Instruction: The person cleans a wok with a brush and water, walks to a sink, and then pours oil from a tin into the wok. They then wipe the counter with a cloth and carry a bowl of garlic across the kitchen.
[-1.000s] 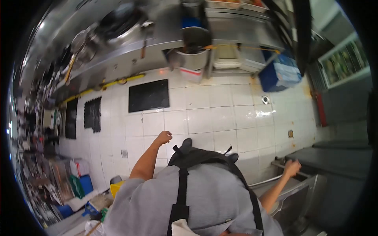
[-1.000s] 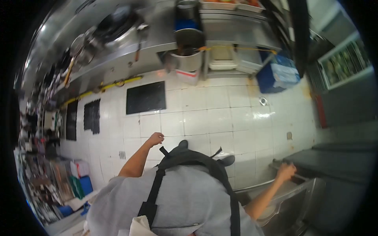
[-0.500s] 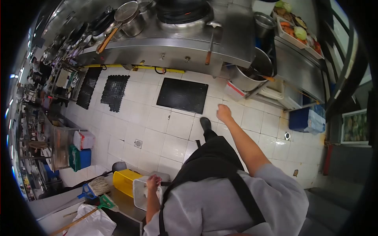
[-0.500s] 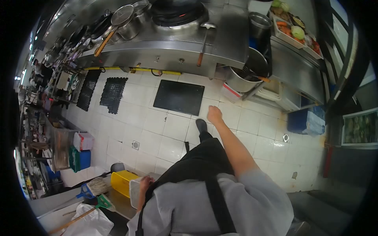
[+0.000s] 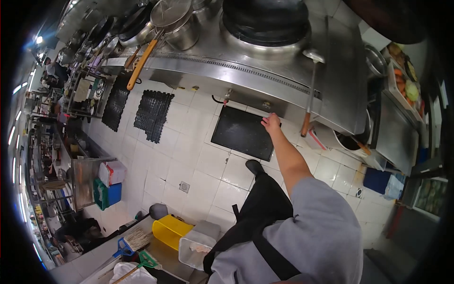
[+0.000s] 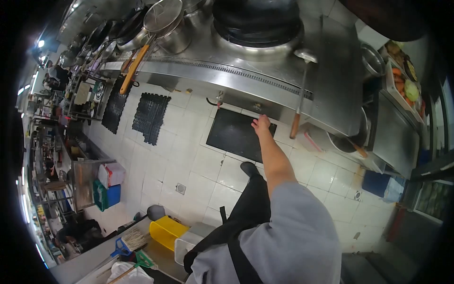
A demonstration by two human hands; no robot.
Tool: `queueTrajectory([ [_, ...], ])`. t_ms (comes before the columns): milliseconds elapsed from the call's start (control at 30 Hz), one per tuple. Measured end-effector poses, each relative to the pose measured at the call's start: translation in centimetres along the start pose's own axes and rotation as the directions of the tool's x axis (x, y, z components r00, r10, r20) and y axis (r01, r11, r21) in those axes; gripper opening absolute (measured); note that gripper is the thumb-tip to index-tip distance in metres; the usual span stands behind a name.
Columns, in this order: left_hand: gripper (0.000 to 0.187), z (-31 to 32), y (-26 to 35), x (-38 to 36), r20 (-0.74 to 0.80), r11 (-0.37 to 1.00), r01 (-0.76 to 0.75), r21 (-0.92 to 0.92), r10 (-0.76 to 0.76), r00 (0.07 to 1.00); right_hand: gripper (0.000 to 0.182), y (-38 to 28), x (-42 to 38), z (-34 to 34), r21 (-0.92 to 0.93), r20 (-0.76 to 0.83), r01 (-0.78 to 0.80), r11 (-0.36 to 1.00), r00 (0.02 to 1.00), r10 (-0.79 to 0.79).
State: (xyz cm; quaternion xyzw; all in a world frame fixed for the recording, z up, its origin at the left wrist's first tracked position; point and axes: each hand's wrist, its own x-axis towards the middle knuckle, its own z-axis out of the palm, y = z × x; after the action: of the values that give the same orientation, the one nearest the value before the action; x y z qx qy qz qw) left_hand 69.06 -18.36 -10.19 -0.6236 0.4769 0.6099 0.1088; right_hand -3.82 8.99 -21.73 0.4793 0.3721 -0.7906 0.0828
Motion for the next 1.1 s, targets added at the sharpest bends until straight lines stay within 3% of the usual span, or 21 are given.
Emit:
queueTrajectory([
  [200, 0.034, 0.6, 4.4, -0.3, -0.033, 0.966, -0.096, -0.241, 0.091, 0.995, 0.033, 3.9, 4.0, 0.8, 0.019, -0.135, -0.135, 0.991, 0.981, 0.137],
  [267, 0.034, 1.3, 5.3, -2.1, -0.054, 0.976, -0.129, -0.177, 0.121, 0.991, 0.023, 9.3, 2.6, -0.5, -0.231, 0.052, -0.207, 0.951, 0.973, 0.224],
  [300, 0.034, 1.6, 5.8, -3.2, -0.063, 0.985, -0.143, -0.1, 0.137, 0.989, 0.021, 11.8, 2.0, -0.2, -0.376, 0.183, -0.334, 0.864, 0.888, 0.422],
  [333, 0.033, 1.5, 6.0, -4.3, -0.082, 0.989, -0.142, -0.031, 0.139, 0.987, 0.02, 13.3, -1.5, 1.4, -0.677, 0.246, -0.276, 0.683, 0.789, 0.563],
  [400, 0.03, 1.7, 5.2, -6.6, -0.087, 0.98, -0.193, 0.056, 0.197, 0.977, 0.022, 17.9, -7.8, 6.2, -0.918, 0.082, -0.165, 0.36, 0.81, 0.581],
  [467, 0.028, 3.0, 5.1, -8.0, -0.176, 1.0, 0.006, -0.031, -0.012, 0.984, 0.015, 23.4, -7.9, 9.8, -0.979, 0.198, 0.13, 0.156, 0.782, 0.591],
  [500, 0.026, 3.3, 4.2, -8.5, -0.177, 0.994, 0.055, -0.09, -0.07, 0.982, 0.023, 25.6, -7.9, 11.8, -0.96, 0.256, 0.271, 0.066, 0.763, 0.594],
  [600, 0.02, 3.7, 0.6, -7.0, -0.138, 0.929, 0.21, -0.305, -0.261, 0.955, 0.072, 24.1, -15.4, 22.5, -0.737, 0.321, 0.642, -0.21, 0.606, 0.728],
  [633, 0.017, 3.5, -0.1, -5.8, -0.111, 0.886, 0.263, -0.381, -0.326, 0.939, 0.106, 25.0, -14.0, 25.5, -0.695, 0.216, 0.644, -0.32, 0.612, 0.761],
  [667, 0.016, 3.1, -0.7, -4.3, -0.075, 0.837, 0.32, -0.443, -0.39, 0.918, 0.102, 25.4, -12.7, 28.0, -0.572, 0.346, 0.754, -0.321, 0.577, 0.74],
  [700, 0.014, 2.5, -1.1, -3.0, -0.043, 0.783, 0.362, -0.506, -0.442, 0.896, 0.096, 24.8, -13.2, 30.7, -0.606, 0.374, 0.736, -0.302, 0.599, 0.708],
  [733, 0.013, 1.4, -0.9, -1.5, -0.009, 0.73, 0.391, -0.56, -0.477, 0.879, 0.083, 27.3, -2.9, 31.4, -0.326, 0.577, 0.894, -0.308, 0.446, 0.684],
  [767, 0.011, 0.2, -0.8, 0.3, 0.026, 0.681, 0.419, -0.6, -0.507, 0.862, 0.06, 25.2, -5.1, 32.6, -0.004, 0.81, 0.911, -0.412, 0.244, 0.533],
  [833, 0.011, -2.3, -0.1, 3.9, 0.025, 0.668, 0.381, -0.639, -0.477, 0.879, 0.041, 24.1, -2.9, 34.6, -0.523, 0.653, 0.753, -0.399, 0.655, 0.381],
  [900, 0.012, -6.8, 4.5, 9.0, -0.077, 0.728, 0.213, -0.651, -0.342, 0.937, 0.019, 23.1, -3.7, 36.3, -0.644, 0.491, 0.645, -0.411, 0.761, 0.424],
  [933, 0.013, -9.3, 7.8, 11.8, -0.15, 0.757, 0.097, -0.646, -0.251, 0.956, 0.011, 23.1, -4.3, 36.1, -0.644, 0.44, 0.575, -0.506, 0.818, 0.37],
  [967, 0.014, -12.1, 12.6, 14.0, -0.22, 0.774, -0.018, -0.632, -0.157, 0.963, 0.008, 23.6, -5.0, 36.3, -0.637, 0.389, 0.494, -0.591, 0.869, 0.307],
  [1000, 0.014, -14.9, 13.5, 19.1, -0.236, 0.822, -0.136, -0.553, 0.002, 0.972, 0.009, 23.6, -6.9, 36.9, -0.654, 0.326, 0.434, -0.62, 0.901, 0.287],
  [1033, 0.028, -15.7, 16.5, 23.4, -0.409, 0.707, -0.259, -0.658, -0.048, 0.911, 0.012, 23.7, -9.5, 37.2, -0.667, 0.252, 0.368, -0.648, 0.93, 0.269],
  [1067, 0.038, -18.8, 23.3, 23.8, -0.437, 0.811, -0.198, -0.55, -0.078, 0.896, 0.015, 27.4, -12.1, 37.0, -0.679, 0.166, 0.309, -0.666, 0.948, 0.271],
  [1100, 0.038, -21.1, 27.5, 26.2, -0.494, 0.889, -0.218, -0.401, -0.01, 0.87, 0.01, 30.7, -11.3, 37.8, -0.707, 0.021, 0.311, -0.635, 0.907, 0.421],
])
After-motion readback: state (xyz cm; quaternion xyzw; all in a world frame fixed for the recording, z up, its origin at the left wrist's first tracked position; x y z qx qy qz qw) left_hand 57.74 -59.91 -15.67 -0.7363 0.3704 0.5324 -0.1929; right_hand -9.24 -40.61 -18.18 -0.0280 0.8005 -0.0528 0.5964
